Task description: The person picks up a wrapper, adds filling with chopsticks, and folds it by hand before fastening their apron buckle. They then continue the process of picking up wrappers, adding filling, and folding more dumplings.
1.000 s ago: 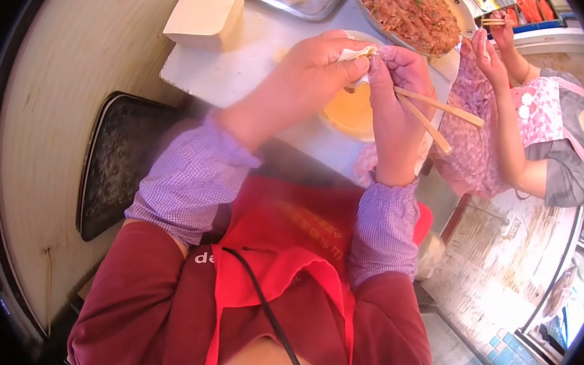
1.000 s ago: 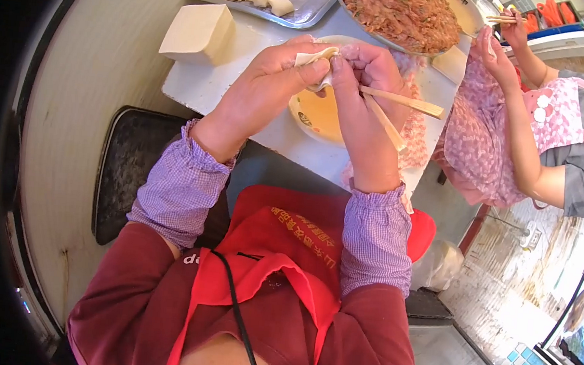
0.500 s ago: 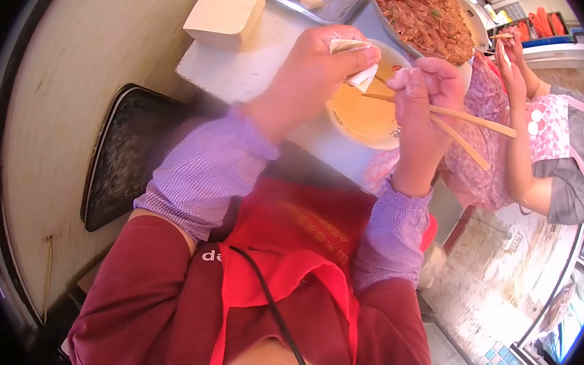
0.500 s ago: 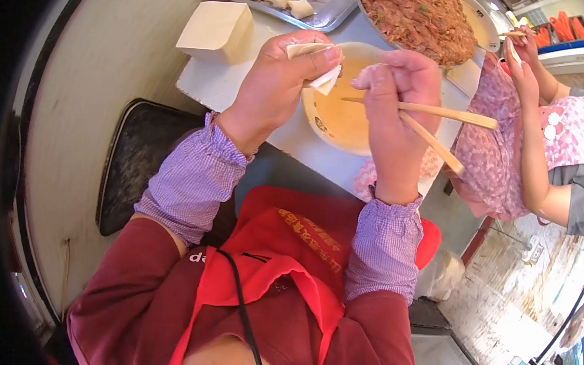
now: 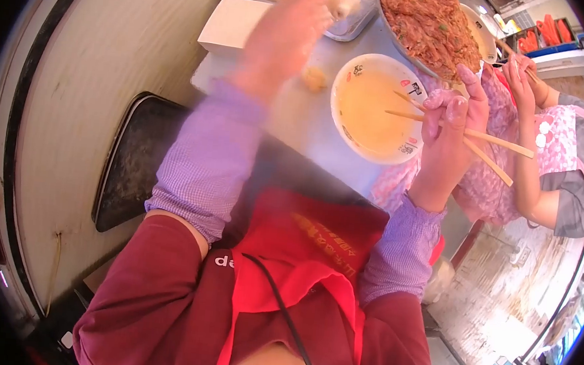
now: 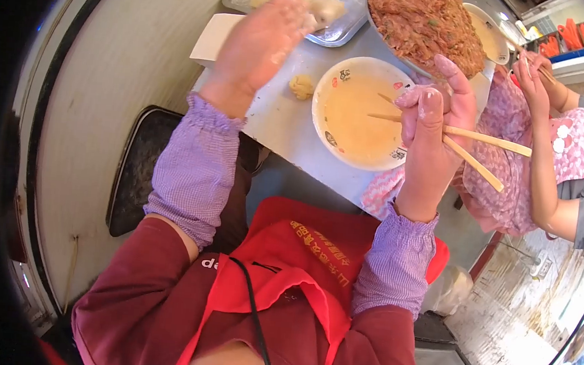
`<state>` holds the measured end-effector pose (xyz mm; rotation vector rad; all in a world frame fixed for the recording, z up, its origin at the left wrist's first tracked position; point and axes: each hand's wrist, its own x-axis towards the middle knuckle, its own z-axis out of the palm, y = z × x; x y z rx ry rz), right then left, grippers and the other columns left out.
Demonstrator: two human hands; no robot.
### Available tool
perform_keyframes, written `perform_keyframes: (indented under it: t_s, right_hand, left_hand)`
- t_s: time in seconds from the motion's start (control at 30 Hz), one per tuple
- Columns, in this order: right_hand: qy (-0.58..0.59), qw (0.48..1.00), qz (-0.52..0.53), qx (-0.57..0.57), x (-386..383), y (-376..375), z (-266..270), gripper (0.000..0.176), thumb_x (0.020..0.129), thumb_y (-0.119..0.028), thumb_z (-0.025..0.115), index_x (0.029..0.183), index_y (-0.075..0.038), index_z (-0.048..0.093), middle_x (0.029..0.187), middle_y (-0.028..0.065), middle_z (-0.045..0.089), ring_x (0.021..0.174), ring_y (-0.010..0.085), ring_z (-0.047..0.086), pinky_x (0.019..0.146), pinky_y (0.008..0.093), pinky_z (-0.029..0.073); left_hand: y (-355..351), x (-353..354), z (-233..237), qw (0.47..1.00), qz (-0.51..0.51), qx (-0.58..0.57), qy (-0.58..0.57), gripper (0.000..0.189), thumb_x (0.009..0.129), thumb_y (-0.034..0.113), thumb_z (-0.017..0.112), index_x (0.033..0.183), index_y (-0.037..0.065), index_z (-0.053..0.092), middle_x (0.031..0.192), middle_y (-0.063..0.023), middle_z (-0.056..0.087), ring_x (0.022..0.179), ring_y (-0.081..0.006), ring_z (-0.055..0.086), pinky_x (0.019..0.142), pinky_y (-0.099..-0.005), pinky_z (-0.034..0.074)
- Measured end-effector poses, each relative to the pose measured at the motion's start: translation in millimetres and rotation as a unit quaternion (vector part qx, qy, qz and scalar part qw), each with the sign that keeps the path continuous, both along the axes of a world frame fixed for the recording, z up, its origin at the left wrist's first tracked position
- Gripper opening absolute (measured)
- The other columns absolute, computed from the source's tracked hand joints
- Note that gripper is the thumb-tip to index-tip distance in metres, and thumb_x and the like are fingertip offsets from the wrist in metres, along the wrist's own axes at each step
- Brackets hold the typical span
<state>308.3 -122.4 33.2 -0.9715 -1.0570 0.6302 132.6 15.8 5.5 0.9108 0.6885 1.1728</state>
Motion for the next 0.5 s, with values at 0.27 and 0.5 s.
perform_keyframes:
  t_s: [0.27, 0.5]
  right_hand:
    - [0.022, 0.999, -0.005, -0.024, 24, -6, 5, 0.070, 0.091, -0.059, 0.029, 0.116, 0.003, 0.047, 0.080, 0.0086, 0.058, 0.059, 0.0093, 0.050, 0.048, 0.0201, 0.039]
    - [0.092, 0.996, -0.011, 0.001, 74, -22, -21, 0.030, 0.094, -0.023, 0.048, 0.108, 0.003, 0.051, 0.096, 0.0079, 0.055, 0.087, 0.0160, 0.054, 0.078, 0.0295, 0.046]
  left_hand:
    - [-5, -87, 36, 0.856, 0.012, 0.287, 0.429, 0.030, 0.083, 0.013, 0.060, 0.109, 0.000, 0.060, 0.115, -0.0131, 0.058, 0.113, -0.0247, 0.052, 0.095, -0.0335, 0.038]
    - [3, -110, -2, 0.757, 0.057, 0.377, 0.531, 0.018, 0.069, 0.005, 0.065, 0.086, 0.000, 0.061, 0.095, -0.0146, 0.061, 0.095, -0.0288, 0.057, 0.084, -0.0343, 0.043]
